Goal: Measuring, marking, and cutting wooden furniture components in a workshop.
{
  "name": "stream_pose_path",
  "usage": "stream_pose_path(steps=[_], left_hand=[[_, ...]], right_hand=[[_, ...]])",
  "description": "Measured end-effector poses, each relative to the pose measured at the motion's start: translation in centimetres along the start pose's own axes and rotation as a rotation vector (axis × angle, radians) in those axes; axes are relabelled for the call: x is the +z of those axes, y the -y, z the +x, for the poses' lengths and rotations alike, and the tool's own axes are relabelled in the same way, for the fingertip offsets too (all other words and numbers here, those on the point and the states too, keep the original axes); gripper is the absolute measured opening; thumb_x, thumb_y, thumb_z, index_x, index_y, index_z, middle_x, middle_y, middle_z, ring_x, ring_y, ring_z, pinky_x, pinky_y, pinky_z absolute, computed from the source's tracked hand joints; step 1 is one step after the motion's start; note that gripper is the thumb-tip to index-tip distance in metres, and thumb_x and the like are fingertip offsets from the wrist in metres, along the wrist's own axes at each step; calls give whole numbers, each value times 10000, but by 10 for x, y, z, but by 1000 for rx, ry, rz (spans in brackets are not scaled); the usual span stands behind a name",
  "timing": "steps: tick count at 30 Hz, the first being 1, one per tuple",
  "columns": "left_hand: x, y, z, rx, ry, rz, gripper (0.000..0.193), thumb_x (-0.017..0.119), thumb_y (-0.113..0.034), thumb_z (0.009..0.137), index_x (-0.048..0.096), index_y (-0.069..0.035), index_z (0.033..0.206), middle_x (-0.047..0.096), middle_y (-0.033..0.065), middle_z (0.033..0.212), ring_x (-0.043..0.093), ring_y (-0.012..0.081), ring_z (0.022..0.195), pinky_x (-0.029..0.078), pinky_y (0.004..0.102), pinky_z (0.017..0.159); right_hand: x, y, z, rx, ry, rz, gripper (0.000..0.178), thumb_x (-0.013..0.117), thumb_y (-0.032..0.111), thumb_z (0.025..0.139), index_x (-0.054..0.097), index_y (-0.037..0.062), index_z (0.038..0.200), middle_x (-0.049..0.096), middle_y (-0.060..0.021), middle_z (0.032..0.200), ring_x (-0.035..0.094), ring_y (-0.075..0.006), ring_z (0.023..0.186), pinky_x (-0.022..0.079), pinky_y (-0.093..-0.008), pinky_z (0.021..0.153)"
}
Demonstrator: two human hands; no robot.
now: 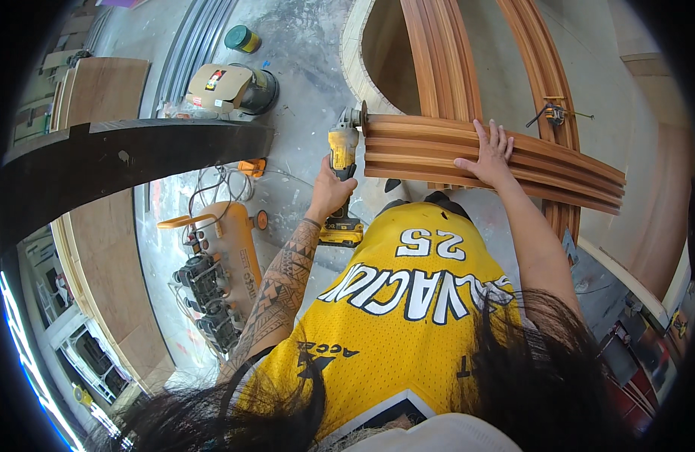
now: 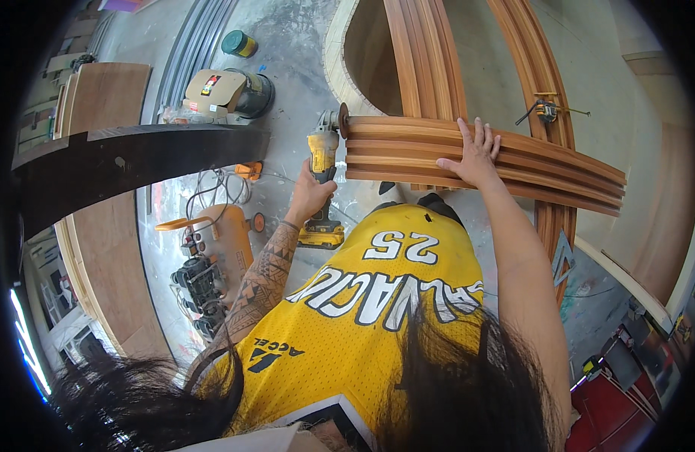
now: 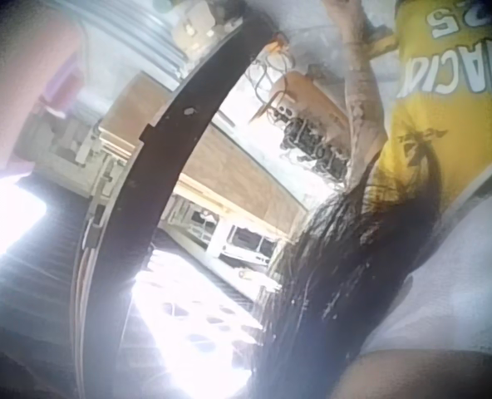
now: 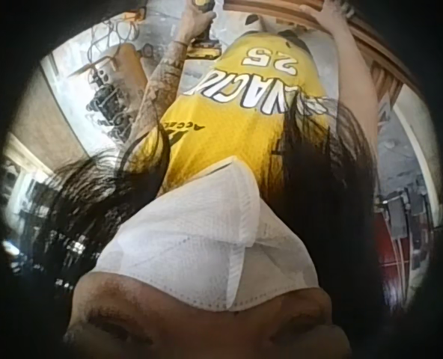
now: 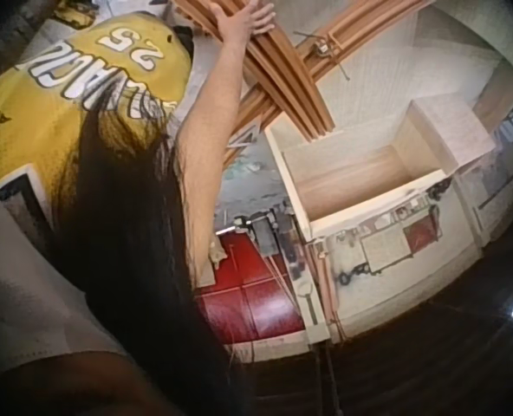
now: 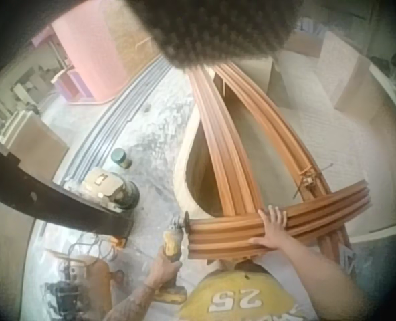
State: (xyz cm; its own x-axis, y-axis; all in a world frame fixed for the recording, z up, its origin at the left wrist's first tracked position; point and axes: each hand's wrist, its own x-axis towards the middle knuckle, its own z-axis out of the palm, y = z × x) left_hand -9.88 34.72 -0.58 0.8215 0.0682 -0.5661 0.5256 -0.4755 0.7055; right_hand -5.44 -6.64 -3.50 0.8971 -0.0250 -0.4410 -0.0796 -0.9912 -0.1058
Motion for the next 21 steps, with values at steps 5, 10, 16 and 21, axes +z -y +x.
stream_pose_path(steps=[5,10,16,21], left_hand=[[3,7,-1,40,-18,13,744,735,-159,791,423,1,1446,727,152,858,737,264,698,603,399,690],[3,4,-3,39,-18,15,735,738,-162,788,429,-6,1437,728,150,854,737,258,700,602,395,690],[1,10,-3,26,2,32,755,742,-168,783,422,-5,1448,732,169,893,741,268,715,604,402,705],[3,13,-6,28,-19,58,784,739,-176,780,413,-1,1472,735,180,908,746,281,743,604,408,728]], right_hand=[[0,0,0,12,13,-2,1276,811,743,740,133,295,1723,74,-218,1777,-3,-440,1639,-46,-642,1289],[1,-2,0,-5,-6,18,1273,820,732,736,142,293,1721,87,-223,1773,4,-437,1638,-48,-643,1287],[2,-1,0,-8,-13,19,1266,820,727,741,143,294,1719,81,-222,1773,10,-436,1638,-48,-641,1288],[1,-1,1,-1,-4,3,1263,816,727,747,135,297,1720,75,-219,1774,4,-433,1639,-51,-642,1287]])
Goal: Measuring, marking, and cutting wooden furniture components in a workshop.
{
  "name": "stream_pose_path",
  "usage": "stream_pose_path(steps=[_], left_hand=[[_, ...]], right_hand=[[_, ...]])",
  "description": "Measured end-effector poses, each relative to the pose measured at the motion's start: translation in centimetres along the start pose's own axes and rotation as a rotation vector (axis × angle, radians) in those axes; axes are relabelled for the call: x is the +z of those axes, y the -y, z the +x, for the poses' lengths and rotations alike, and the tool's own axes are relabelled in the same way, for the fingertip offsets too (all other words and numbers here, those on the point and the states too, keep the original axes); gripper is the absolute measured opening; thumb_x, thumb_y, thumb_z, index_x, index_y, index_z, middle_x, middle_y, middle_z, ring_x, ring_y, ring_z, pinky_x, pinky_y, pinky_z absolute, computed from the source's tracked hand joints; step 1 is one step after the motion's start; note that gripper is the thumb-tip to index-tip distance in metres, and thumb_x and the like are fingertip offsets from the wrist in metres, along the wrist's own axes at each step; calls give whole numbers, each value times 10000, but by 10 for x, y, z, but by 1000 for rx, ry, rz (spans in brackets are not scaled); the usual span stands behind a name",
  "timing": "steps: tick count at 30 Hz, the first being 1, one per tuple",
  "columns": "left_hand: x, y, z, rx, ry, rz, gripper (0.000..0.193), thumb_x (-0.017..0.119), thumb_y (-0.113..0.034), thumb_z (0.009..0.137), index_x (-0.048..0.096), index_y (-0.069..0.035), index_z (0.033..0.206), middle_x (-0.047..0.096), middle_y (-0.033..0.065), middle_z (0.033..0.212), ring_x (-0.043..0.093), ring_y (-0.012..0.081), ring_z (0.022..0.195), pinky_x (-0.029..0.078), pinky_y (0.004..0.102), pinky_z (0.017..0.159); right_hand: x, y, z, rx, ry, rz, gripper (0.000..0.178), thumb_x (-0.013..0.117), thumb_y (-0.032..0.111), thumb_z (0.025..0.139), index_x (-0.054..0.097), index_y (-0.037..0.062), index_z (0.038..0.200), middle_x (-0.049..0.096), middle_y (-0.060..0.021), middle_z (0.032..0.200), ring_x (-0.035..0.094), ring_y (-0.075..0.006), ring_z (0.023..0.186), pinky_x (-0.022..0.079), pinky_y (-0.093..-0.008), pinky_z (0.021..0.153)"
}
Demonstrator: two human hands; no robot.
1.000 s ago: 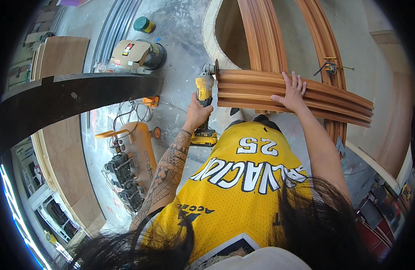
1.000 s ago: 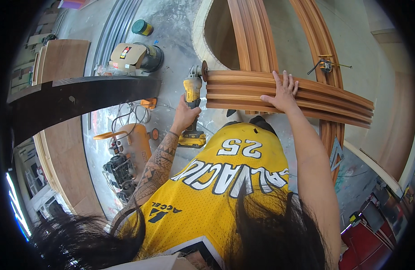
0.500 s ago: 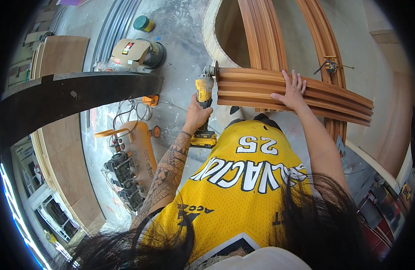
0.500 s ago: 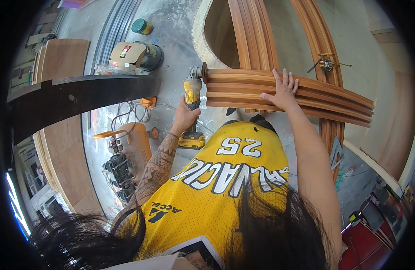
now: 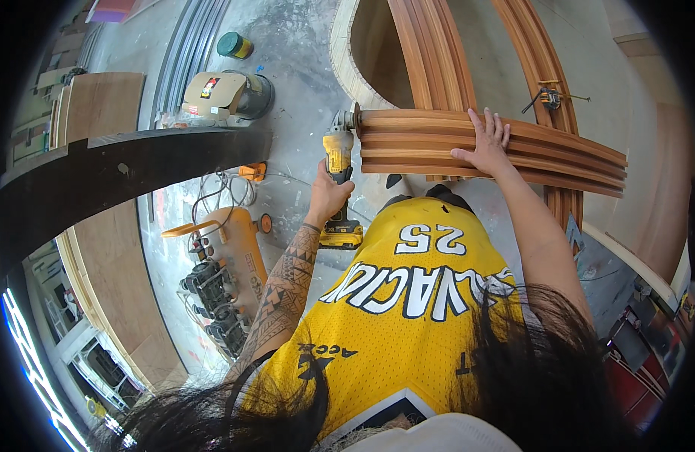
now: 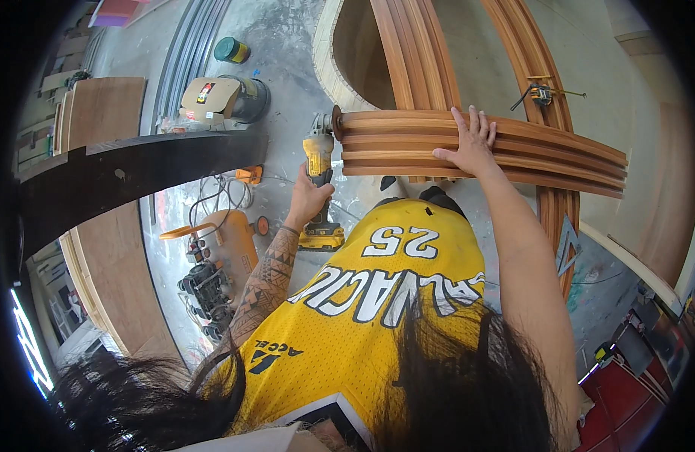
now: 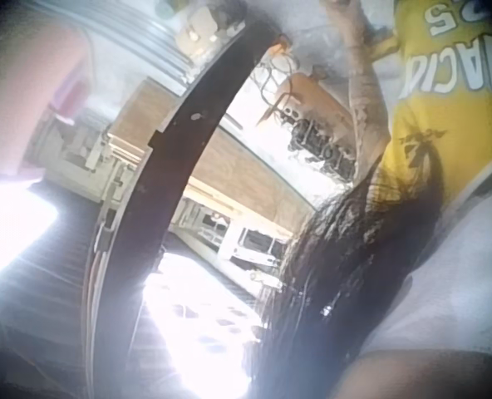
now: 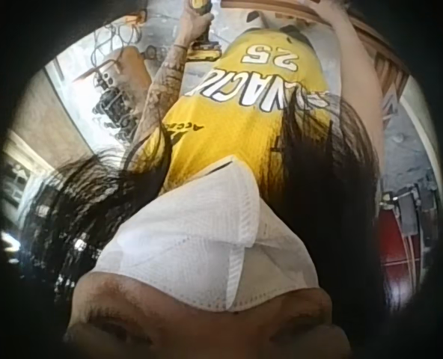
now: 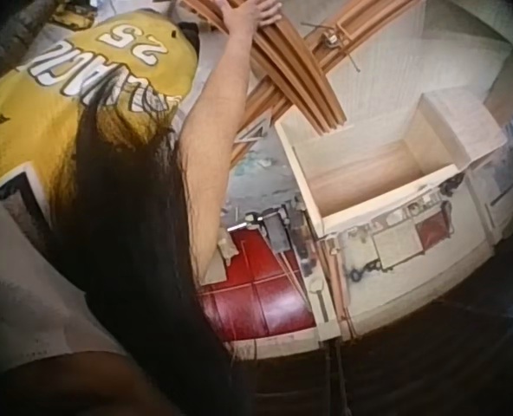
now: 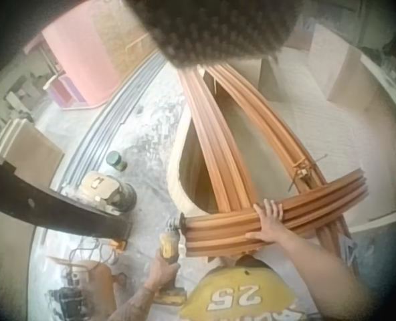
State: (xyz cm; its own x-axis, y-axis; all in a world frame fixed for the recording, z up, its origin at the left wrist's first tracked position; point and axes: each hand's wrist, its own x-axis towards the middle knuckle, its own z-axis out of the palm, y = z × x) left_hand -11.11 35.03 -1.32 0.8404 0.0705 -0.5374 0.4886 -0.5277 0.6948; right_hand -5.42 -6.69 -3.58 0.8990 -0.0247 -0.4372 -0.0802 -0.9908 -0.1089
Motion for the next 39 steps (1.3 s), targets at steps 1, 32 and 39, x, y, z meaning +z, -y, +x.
stream_pose_path(steps=[1,32,39], left_hand=[[1,2,0,-4,3,-13,793,739,-179,779,410,1,1478,735,182,912,747,284,750,605,409,736],[-1,2,-18,-40,14,49,823,756,-202,762,411,6,1479,736,247,1052,749,385,929,597,452,854],[1,10,-20,-19,-7,71,824,756,-213,763,416,-4,1484,734,255,1080,743,400,972,590,458,887]], right_hand=[[0,0,0,1,4,-6,1263,815,727,748,132,299,1720,74,-218,1775,3,-433,1639,-51,-642,1287],[6,-5,4,-13,-12,-24,1259,792,756,758,116,311,1722,64,-216,1773,-4,-439,1635,-51,-653,1278],[6,-5,4,-21,-33,-5,1250,814,730,750,156,294,1718,97,-231,1768,16,-448,1634,-41,-650,1284]])
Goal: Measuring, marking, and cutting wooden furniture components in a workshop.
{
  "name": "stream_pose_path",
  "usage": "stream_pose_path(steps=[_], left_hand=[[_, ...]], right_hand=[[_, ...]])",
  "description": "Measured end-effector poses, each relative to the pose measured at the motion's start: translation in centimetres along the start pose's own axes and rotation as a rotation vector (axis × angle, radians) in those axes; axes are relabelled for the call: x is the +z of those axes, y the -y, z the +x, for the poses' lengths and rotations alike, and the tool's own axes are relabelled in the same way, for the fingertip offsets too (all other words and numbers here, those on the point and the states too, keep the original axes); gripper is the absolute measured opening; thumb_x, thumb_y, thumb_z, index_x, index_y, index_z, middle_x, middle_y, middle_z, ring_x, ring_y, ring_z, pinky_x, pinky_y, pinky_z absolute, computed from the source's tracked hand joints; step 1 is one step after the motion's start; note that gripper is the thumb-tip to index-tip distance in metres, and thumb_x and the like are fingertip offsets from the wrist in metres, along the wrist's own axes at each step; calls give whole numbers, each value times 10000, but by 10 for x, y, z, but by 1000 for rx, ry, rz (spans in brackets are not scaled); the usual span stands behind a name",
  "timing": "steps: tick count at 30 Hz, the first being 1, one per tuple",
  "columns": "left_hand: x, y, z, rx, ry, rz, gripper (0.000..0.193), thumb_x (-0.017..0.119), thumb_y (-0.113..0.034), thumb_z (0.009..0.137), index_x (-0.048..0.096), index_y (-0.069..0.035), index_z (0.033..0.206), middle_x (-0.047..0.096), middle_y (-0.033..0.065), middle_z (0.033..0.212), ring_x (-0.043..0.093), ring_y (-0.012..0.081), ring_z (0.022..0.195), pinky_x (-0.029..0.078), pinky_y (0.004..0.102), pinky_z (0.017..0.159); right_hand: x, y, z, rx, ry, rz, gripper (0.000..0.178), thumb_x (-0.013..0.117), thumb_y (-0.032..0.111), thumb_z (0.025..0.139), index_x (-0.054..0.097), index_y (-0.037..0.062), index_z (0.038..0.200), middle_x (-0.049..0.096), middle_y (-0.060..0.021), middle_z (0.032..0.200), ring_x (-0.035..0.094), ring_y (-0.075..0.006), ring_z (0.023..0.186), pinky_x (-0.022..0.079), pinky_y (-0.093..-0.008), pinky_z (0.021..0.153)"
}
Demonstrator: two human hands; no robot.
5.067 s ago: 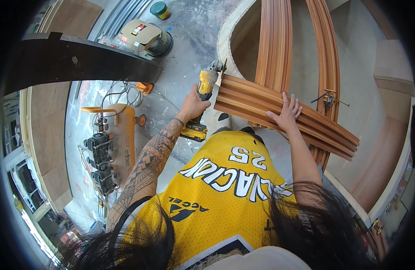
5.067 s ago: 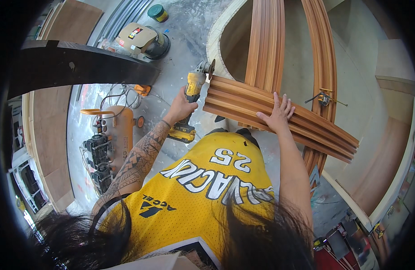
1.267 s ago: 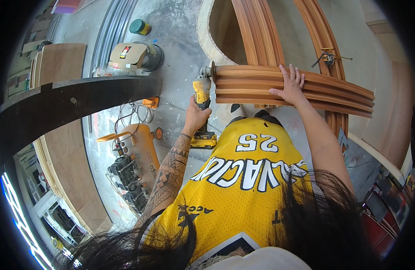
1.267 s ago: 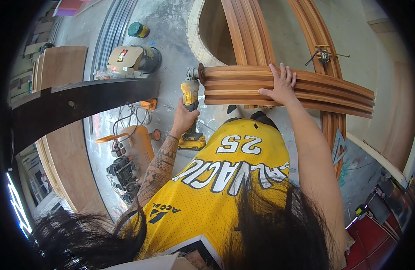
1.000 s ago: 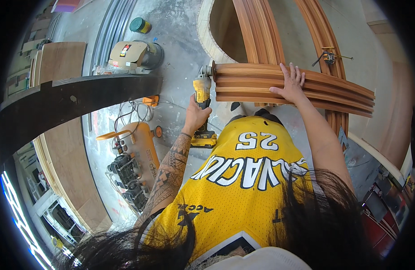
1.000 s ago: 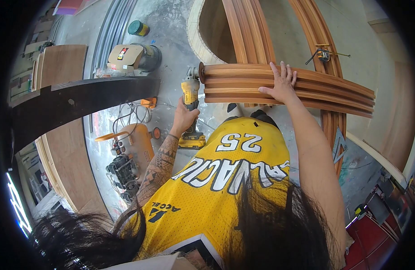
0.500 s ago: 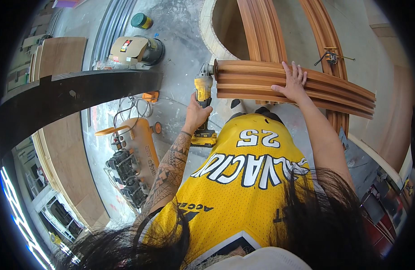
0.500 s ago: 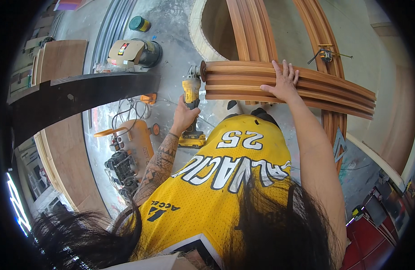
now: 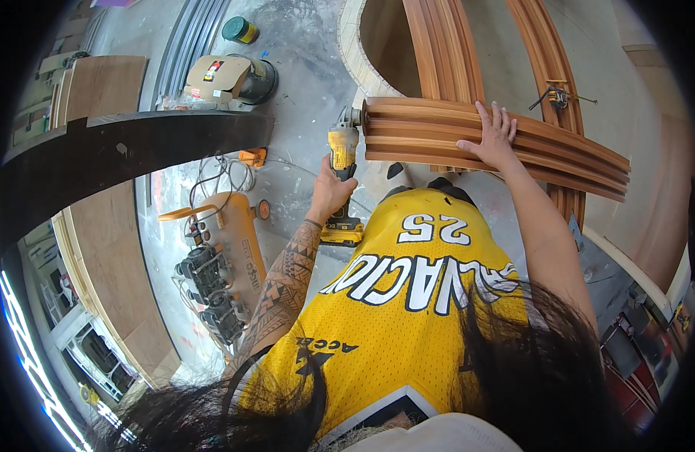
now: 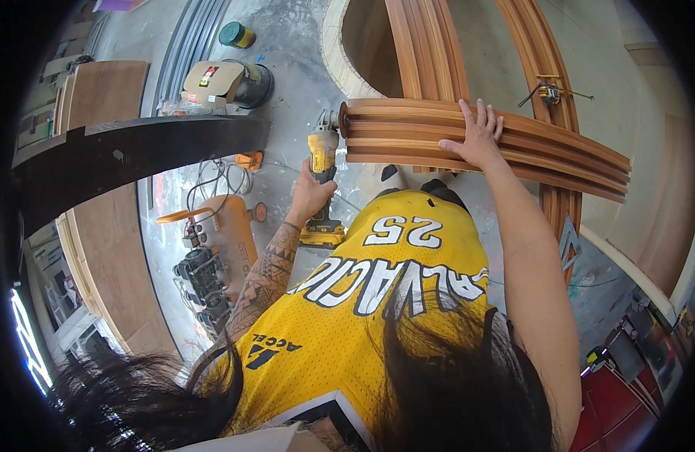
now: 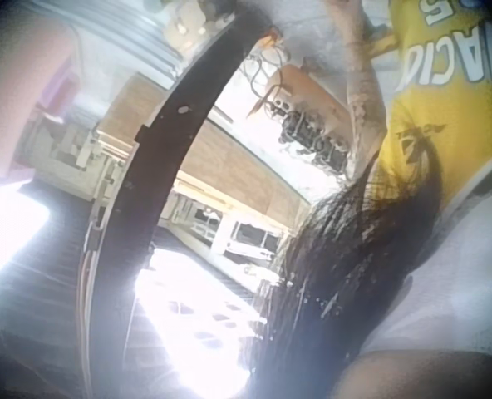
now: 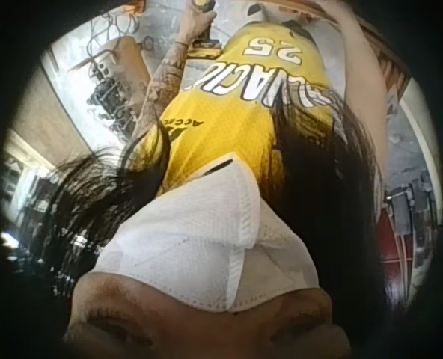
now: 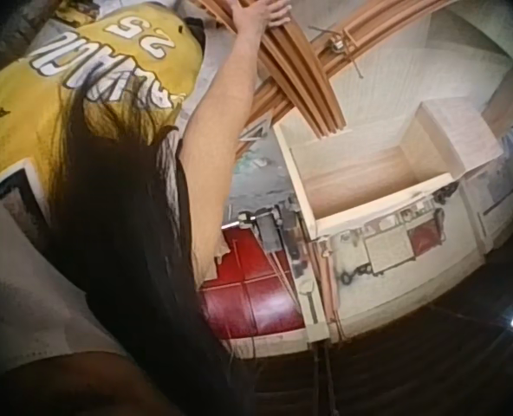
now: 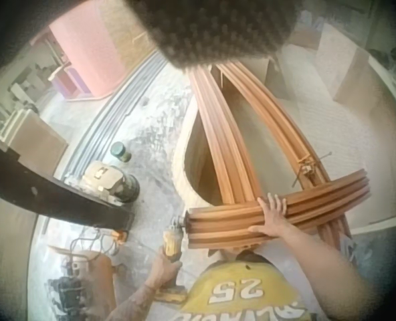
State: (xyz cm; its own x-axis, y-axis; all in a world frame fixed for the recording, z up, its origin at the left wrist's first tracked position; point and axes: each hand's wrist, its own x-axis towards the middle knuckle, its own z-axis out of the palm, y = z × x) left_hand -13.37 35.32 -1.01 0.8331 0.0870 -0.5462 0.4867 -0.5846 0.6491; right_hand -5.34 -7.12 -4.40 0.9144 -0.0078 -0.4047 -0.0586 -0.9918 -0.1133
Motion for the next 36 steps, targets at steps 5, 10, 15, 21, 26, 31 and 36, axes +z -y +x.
stream_pose_path(steps=[5,10,15,21,26,31,36], left_hand=[[0,-1,-3,-7,7,2,819,756,-212,767,418,-4,1483,735,255,1084,745,400,977,590,456,893],[1,1,-5,36,-25,15,814,752,-206,773,416,-6,1487,740,247,1066,752,384,949,597,453,873],[-3,-7,-10,-50,24,-33,825,754,-207,777,407,-15,1501,747,240,1036,755,392,923,602,456,859],[5,15,-9,-1,3,-41,818,751,-186,772,411,0,1493,744,226,993,757,345,855,603,434,806],[9,17,-12,12,-38,-25,787,741,-157,770,428,13,1471,740,184,908,755,282,755,605,399,741],[14,28,-10,15,-36,-18,793,744,-165,780,422,12,1483,744,181,906,754,282,731,606,399,721],[17,33,-12,21,-48,9,814,748,-172,781,412,10,1500,749,187,930,758,280,743,608,395,729]], right_hand=[[0,-1,0,-1,0,-4,1252,812,736,748,157,292,1718,102,-234,1767,22,-450,1634,-34,-652,1284],[0,0,1,2,-2,-2,1252,810,738,748,153,294,1718,108,-227,1768,27,-449,1634,-37,-657,1284],[-1,1,1,4,10,-13,1260,810,744,744,144,301,1718,96,-222,1770,24,-446,1635,-39,-658,1284],[1,0,1,5,3,-13,1264,801,759,744,134,310,1720,90,-224,1770,21,-445,1635,-37,-662,1284],[0,-1,3,1,16,-19,1272,792,774,744,124,308,1722,91,-228,1770,19,-442,1637,-34,-666,1283],[0,-2,3,2,12,-21,1268,790,778,746,132,299,1720,98,-227,1767,26,-441,1636,-29,-666,1283],[-1,-2,3,-7,2,-14,1271,791,778,744,134,296,1718,104,-227,1765,33,-441,1635,-22,-671,1282]])
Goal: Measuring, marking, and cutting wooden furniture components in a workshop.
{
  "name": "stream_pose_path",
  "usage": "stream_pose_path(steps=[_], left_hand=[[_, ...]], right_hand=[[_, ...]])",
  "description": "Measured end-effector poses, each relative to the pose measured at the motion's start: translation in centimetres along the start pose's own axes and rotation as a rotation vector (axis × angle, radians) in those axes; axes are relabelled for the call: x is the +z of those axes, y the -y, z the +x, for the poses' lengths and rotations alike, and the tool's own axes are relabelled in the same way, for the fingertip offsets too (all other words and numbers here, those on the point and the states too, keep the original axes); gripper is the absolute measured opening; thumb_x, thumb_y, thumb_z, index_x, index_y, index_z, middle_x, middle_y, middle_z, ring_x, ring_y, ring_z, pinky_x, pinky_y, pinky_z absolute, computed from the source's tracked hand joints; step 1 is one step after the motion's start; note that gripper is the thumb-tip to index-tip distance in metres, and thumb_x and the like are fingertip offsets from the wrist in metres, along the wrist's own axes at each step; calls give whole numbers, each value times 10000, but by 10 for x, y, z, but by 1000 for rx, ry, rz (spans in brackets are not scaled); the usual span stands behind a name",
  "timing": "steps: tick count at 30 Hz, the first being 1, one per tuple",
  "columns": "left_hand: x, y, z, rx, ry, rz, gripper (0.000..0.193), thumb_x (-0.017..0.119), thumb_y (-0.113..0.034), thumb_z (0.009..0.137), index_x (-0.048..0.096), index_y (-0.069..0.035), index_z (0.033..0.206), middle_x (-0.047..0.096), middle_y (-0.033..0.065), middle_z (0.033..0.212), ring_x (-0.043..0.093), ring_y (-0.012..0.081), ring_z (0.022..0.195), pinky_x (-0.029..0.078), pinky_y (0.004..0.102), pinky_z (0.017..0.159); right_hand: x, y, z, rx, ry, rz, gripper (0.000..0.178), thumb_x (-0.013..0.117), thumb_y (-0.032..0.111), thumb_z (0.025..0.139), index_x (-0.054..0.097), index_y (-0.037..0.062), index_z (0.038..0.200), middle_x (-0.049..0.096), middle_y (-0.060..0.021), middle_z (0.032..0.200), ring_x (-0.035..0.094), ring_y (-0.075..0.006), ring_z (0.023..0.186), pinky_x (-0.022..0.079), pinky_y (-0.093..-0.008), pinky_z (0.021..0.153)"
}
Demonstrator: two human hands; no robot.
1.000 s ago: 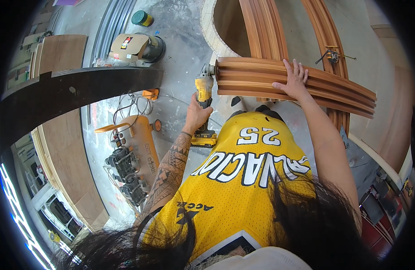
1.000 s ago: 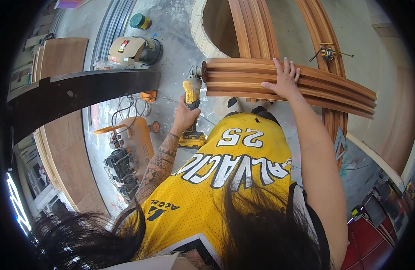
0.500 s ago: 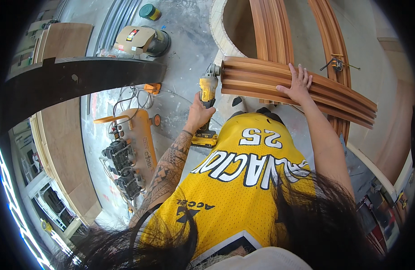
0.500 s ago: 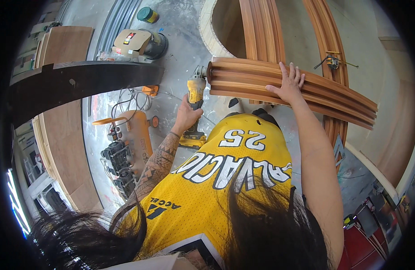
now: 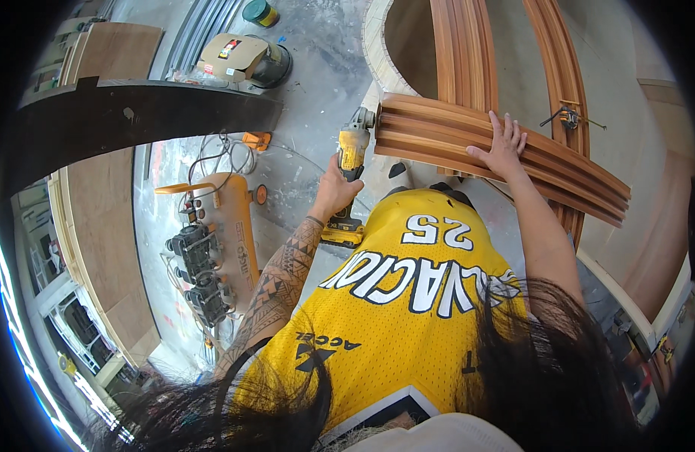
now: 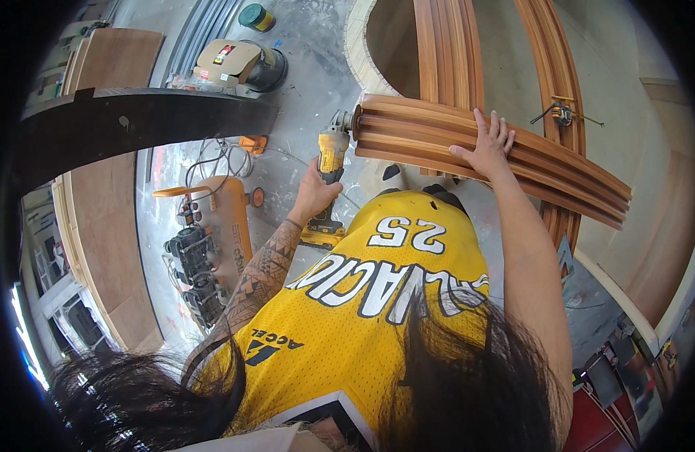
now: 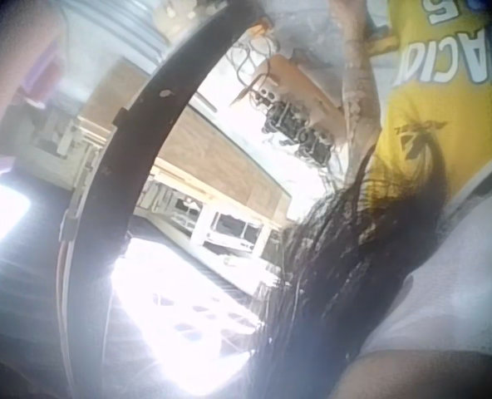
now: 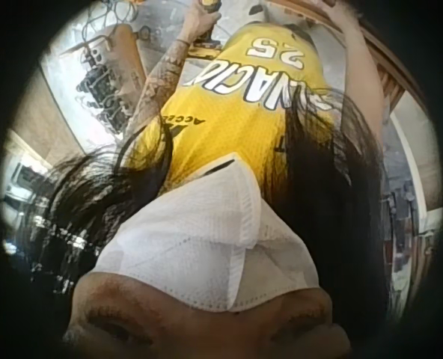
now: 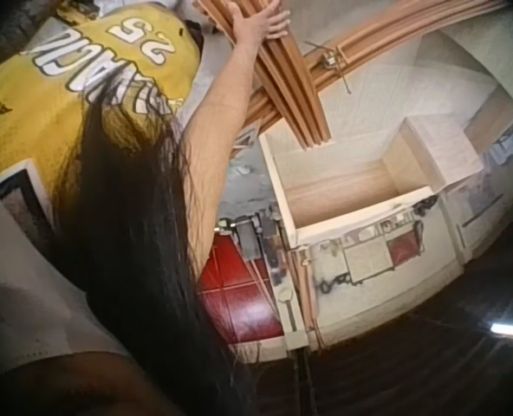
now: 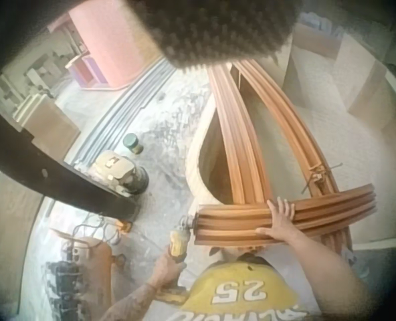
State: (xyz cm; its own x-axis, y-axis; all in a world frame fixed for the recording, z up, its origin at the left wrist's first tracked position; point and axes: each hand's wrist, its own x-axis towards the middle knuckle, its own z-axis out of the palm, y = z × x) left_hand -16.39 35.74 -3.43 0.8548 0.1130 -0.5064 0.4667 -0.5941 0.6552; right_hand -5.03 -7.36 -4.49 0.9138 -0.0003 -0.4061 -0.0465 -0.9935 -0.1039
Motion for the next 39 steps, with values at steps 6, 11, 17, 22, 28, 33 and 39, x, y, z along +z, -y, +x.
stream_pose_path(steps=[6,11,17,22,28,33,39], left_hand=[[0,1,-8,-16,-8,15,828,747,-188,783,404,-2,1514,750,195,947,764,289,773,607,402,764],[4,2,-9,-48,18,4,827,746,-187,779,411,-12,1515,751,203,951,768,297,803,607,410,785],[0,-11,-14,-62,21,16,810,740,-181,777,425,-2,1502,751,213,956,767,304,802,607,416,782],[-8,-25,-19,-150,117,-41,955,780,-239,763,339,24,1568,737,310,1095,751,440,997,598,466,901],[-5,-11,-20,-79,70,-15,946,775,-234,765,342,29,1563,737,307,1113,753,428,1001,597,454,905],[-5,-16,-21,-89,81,7,953,775,-237,763,342,31,1569,735,307,1126,749,434,1019,594,459,918],[-4,-11,-25,-96,66,12,947,775,-241,763,351,23,1569,728,316,1155,743,444,1050,588,465,938]], right_hand=[[4,-2,2,-7,-4,-11,1284,790,785,738,122,297,1720,106,-222,1762,37,-440,1633,-15,-671,1283],[7,-7,6,-4,3,-29,1292,792,788,734,116,297,1720,108,-218,1760,33,-442,1632,-6,-671,1284],[7,-8,5,2,-3,-23,1294,796,786,732,120,295,1720,112,-222,1757,38,-444,1630,-2,-670,1285],[7,-8,4,-2,-10,3,1291,791,793,732,124,297,1719,117,-227,1757,37,-446,1631,-8,-673,1282],[6,-8,4,-9,-4,-3,1287,781,803,734,126,296,1719,102,-229,1762,29,-448,1632,-12,-676,1280],[9,-11,5,-9,-11,5,1289,775,813,732,128,295,1719,107,-234,1759,34,-455,1629,-8,-685,1275],[8,-10,6,-24,-17,-9,1279,776,802,741,125,295,1718,124,-234,1753,40,-455,1628,-5,-687,1275]])
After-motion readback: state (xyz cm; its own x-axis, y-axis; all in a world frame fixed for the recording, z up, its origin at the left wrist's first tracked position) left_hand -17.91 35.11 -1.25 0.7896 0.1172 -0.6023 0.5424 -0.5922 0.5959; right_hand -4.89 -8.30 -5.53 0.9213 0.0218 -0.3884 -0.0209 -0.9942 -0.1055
